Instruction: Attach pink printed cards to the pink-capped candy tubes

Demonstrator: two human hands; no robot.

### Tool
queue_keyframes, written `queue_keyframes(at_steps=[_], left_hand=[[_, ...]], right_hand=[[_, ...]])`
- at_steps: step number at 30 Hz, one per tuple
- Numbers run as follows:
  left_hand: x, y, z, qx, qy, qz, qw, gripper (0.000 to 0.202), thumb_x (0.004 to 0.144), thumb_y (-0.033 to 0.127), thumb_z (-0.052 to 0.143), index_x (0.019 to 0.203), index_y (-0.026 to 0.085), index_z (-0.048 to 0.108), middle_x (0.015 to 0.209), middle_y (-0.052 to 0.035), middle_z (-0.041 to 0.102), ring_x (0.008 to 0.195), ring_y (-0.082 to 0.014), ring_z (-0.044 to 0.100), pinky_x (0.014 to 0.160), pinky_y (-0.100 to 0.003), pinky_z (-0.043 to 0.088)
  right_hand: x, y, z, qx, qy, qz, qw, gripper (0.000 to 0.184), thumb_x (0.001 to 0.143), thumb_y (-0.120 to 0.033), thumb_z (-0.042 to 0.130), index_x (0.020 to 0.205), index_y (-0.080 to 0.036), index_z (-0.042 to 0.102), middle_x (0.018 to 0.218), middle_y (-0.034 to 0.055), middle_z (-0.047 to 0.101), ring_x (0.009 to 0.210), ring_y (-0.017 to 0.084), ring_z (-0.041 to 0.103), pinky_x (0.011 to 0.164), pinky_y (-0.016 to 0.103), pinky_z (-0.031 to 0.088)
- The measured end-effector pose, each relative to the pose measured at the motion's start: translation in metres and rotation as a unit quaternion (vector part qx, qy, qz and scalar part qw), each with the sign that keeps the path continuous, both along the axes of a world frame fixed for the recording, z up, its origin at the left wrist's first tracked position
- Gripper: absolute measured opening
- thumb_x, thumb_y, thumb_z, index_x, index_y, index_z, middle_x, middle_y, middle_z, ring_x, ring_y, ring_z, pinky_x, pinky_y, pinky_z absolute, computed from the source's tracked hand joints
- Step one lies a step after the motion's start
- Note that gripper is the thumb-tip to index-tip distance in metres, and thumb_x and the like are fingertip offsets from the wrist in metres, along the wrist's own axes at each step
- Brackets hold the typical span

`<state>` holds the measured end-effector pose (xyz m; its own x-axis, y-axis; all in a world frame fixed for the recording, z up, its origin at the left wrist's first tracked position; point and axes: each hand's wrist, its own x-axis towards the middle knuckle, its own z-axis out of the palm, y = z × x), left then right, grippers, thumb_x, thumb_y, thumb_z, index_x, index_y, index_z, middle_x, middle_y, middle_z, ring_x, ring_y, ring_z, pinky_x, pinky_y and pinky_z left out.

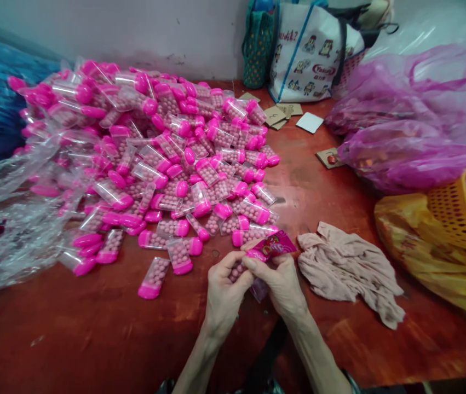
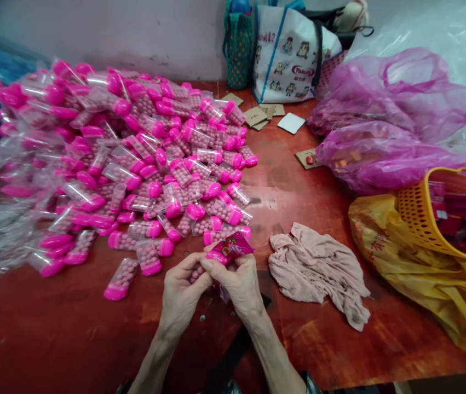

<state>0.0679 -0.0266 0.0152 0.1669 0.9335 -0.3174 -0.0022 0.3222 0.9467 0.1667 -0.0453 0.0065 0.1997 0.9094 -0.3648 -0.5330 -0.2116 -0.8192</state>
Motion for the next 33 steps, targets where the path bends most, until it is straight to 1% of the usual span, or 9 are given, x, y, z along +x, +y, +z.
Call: queue_keyframes(at_steps=[5, 10, 14, 18, 22, 25, 27, 29, 33], left_hand=[[0.001, 0.000, 0.003, -0.051, -0.016, -0.023, 0.998, 0.015, 0.057, 0.017, 0.072, 0.069, 0.014, 0.064, 0.055, 0.0035, 0.054, 0.048, -0.0064, 0.043, 0.046, -0.016, 0.037], [0.004, -0.002, 0.005, -0.074, -0.025, -0.002, 0.997, 0.012, 0.058, 0.018, 0.070, 0.064, 0.014, 0.061, 0.048, 0.0067, 0.049, 0.039, -0.0039, 0.038, 0.038, -0.015, 0.032], [0.007, -0.003, 0.001, -0.080, -0.020, 0.021, 0.996, 0.011, 0.061, 0.019, 0.068, 0.064, 0.014, 0.059, 0.045, 0.0077, 0.047, 0.036, -0.0035, 0.036, 0.036, -0.015, 0.029], [0.005, 0.000, -0.001, -0.099, -0.054, 0.004, 0.994, 0.012, 0.064, 0.020, 0.068, 0.072, 0.014, 0.060, 0.048, 0.0068, 0.050, 0.039, -0.0041, 0.038, 0.040, -0.016, 0.034], [0.001, 0.000, -0.004, -0.100, -0.124, -0.086, 0.983, 0.016, 0.070, 0.021, 0.066, 0.083, 0.013, 0.063, 0.061, 0.0013, 0.058, 0.049, -0.0059, 0.046, 0.048, -0.017, 0.037], [0.000, -0.004, -0.009, -0.093, -0.147, -0.117, 0.978, 0.015, 0.080, 0.025, 0.056, 0.084, 0.012, 0.063, 0.054, 0.0016, 0.054, 0.047, -0.0057, 0.044, 0.044, -0.017, 0.032], [0.001, -0.007, -0.012, -0.088, -0.152, -0.114, 0.978, 0.015, 0.082, 0.026, 0.053, 0.086, 0.014, 0.061, 0.051, 0.0032, 0.050, 0.043, -0.0051, 0.041, 0.042, -0.018, 0.029], [0.002, -0.009, -0.014, -0.087, -0.159, -0.101, 0.978, 0.013, 0.083, 0.026, 0.053, 0.088, 0.015, 0.059, 0.050, 0.0047, 0.048, 0.040, -0.0045, 0.037, 0.040, -0.018, 0.026], [0.003, -0.010, -0.015, -0.094, -0.170, -0.065, 0.979, 0.011, 0.083, 0.027, 0.054, 0.085, 0.016, 0.056, 0.046, 0.0067, 0.044, 0.038, -0.0042, 0.035, 0.038, -0.018, 0.022]], right_hand=[[0.000, 0.000, -0.001, -0.017, 0.073, -0.060, 0.995, 0.016, 0.063, -0.026, 0.073, 0.074, -0.016, 0.068, 0.060, 0.0000, 0.064, 0.053, 0.013, 0.060, 0.055, 0.024, 0.051], [-0.001, 0.000, 0.001, -0.010, -0.006, -0.034, 0.999, 0.014, 0.065, -0.026, 0.072, 0.073, -0.015, 0.068, 0.057, -0.0007, 0.065, 0.051, 0.013, 0.060, 0.053, 0.023, 0.051], [-0.002, -0.001, 0.001, -0.042, -0.061, -0.015, 0.997, 0.013, 0.065, -0.026, 0.072, 0.068, -0.013, 0.069, 0.056, 0.0006, 0.067, 0.049, 0.013, 0.061, 0.050, 0.022, 0.051], [-0.001, 0.001, 0.001, -0.060, 0.038, -0.026, 0.997, 0.020, 0.066, -0.030, 0.072, 0.060, -0.012, 0.067, 0.054, 0.0018, 0.065, 0.044, 0.011, 0.057, 0.044, 0.020, 0.048], [0.005, 0.004, 0.001, -0.045, 0.127, -0.095, 0.986, 0.020, 0.068, -0.029, 0.071, 0.059, -0.014, 0.061, 0.048, -0.0035, 0.058, 0.039, 0.007, 0.052, 0.041, 0.017, 0.046], [0.006, 0.003, -0.001, -0.047, 0.101, -0.089, 0.990, 0.024, 0.071, -0.031, 0.069, 0.059, -0.014, 0.056, 0.039, -0.0070, 0.050, 0.028, 0.006, 0.044, 0.030, 0.016, 0.039], [0.004, 0.001, -0.003, -0.050, 0.064, -0.084, 0.993, 0.027, 0.073, -0.034, 0.066, 0.058, -0.014, 0.055, 0.035, -0.0075, 0.046, 0.023, 0.007, 0.043, 0.024, 0.016, 0.034], [0.000, -0.002, -0.004, -0.054, 0.028, -0.073, 0.995, 0.027, 0.073, -0.036, 0.066, 0.061, -0.013, 0.057, 0.036, -0.0060, 0.049, 0.022, 0.009, 0.045, 0.022, 0.017, 0.033], [-0.006, -0.004, -0.006, -0.071, -0.024, -0.062, 0.995, 0.025, 0.069, -0.035, 0.068, 0.066, -0.011, 0.062, 0.052, 0.0013, 0.063, 0.026, 0.008, 0.049, 0.027, 0.018, 0.041]])
